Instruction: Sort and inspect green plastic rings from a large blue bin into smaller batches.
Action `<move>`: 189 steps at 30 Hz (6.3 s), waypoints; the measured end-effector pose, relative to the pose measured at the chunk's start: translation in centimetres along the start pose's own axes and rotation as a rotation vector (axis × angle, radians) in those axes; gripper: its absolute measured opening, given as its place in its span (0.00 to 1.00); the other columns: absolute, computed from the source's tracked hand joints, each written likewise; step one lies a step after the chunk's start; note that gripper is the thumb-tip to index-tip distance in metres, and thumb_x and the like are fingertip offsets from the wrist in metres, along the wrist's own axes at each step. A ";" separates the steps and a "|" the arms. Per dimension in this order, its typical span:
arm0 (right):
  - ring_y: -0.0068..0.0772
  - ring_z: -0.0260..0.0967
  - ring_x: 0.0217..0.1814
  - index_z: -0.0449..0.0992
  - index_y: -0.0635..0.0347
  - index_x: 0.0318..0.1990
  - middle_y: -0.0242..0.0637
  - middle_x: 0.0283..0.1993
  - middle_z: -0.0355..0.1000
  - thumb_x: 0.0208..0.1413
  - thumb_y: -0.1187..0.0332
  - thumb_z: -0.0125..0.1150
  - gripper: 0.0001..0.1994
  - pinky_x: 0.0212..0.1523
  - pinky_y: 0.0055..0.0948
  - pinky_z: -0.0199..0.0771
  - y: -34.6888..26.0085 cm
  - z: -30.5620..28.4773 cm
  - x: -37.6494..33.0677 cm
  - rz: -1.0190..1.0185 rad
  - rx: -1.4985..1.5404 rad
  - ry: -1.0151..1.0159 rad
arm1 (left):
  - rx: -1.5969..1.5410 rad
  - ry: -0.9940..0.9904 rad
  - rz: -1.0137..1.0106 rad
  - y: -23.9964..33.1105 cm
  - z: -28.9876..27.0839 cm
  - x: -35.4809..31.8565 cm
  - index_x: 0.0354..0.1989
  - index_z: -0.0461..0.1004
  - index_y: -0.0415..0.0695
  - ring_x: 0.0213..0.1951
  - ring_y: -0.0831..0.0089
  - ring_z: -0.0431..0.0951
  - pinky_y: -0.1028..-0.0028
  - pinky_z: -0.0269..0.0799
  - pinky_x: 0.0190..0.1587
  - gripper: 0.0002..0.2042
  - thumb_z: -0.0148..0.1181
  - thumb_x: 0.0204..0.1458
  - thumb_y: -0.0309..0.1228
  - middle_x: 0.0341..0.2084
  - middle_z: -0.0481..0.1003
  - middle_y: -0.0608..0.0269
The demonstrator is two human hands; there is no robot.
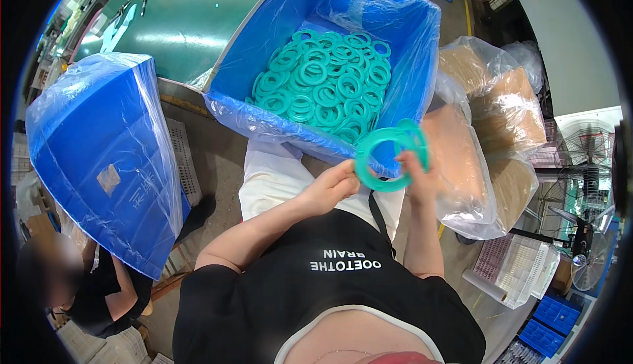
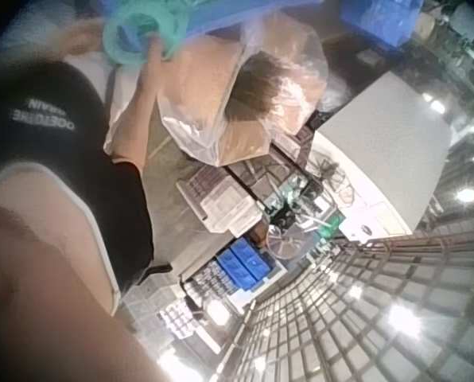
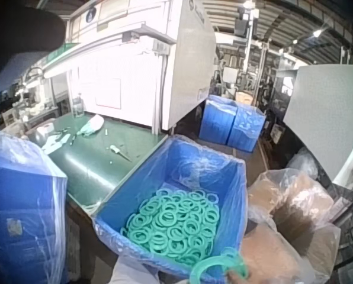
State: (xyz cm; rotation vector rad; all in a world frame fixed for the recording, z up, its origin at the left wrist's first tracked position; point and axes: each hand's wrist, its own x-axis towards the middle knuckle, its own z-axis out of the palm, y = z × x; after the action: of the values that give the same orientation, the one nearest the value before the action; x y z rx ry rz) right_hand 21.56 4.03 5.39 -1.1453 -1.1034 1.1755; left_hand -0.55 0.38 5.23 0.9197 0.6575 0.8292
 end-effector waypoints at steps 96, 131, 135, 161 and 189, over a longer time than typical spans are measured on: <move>0.40 0.74 0.43 0.78 0.58 0.41 0.42 0.40 0.76 0.47 0.60 0.62 0.15 0.46 0.34 0.72 22.7 11.9 22.0 0.241 -0.969 -0.902 | 1.862 0.852 0.031 14.9 -31.4 4.2 0.65 0.53 0.60 0.67 0.68 0.47 0.58 0.40 0.67 0.36 0.59 0.44 0.41 0.66 0.50 0.68; 0.44 0.64 0.55 0.69 0.66 0.48 0.46 0.48 0.70 0.35 0.44 0.67 0.37 0.55 0.39 0.57 29.0 10.9 12.3 0.042 -1.745 -1.248 | 1.781 0.846 -0.039 17.0 -29.6 4.4 0.63 0.57 0.54 0.67 0.62 0.49 0.57 0.39 0.66 0.36 0.62 0.40 0.35 0.64 0.54 0.63; 0.44 0.70 0.47 0.64 0.68 0.51 0.44 0.42 0.73 0.36 0.55 0.67 0.35 0.52 0.37 0.60 33.3 8.3 11.6 0.161 -1.711 -0.901 | 1.771 0.828 0.013 16.8 -28.4 5.6 0.63 0.57 0.52 0.66 0.61 0.49 0.57 0.39 0.66 0.37 0.64 0.40 0.34 0.64 0.54 0.63; 0.45 0.75 0.39 0.62 0.62 0.51 0.44 0.34 0.76 0.41 0.66 0.59 0.27 0.57 0.48 0.50 28.7 5.6 16.4 0.242 -1.689 -0.707 | 1.778 0.843 0.051 17.1 -28.3 5.4 0.63 0.57 0.55 0.66 0.64 0.49 0.58 0.39 0.67 0.36 0.64 0.41 0.37 0.64 0.54 0.64; 0.34 0.72 0.44 0.71 0.63 0.47 0.39 0.42 0.72 0.49 0.74 0.61 0.16 0.45 0.33 0.74 5.1 5.1 6.2 0.589 0.525 -0.105 | 0.144 0.402 -0.026 2.2 -5.1 4.5 0.56 0.63 0.37 0.44 0.77 0.73 0.75 0.73 0.41 0.19 0.48 0.60 0.35 0.45 0.72 0.63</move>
State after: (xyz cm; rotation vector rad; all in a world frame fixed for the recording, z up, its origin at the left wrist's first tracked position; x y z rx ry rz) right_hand 16.45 10.73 1.04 -1.0171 -0.4722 1.8654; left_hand -2.92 7.05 4.16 0.8772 1.0873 0.9630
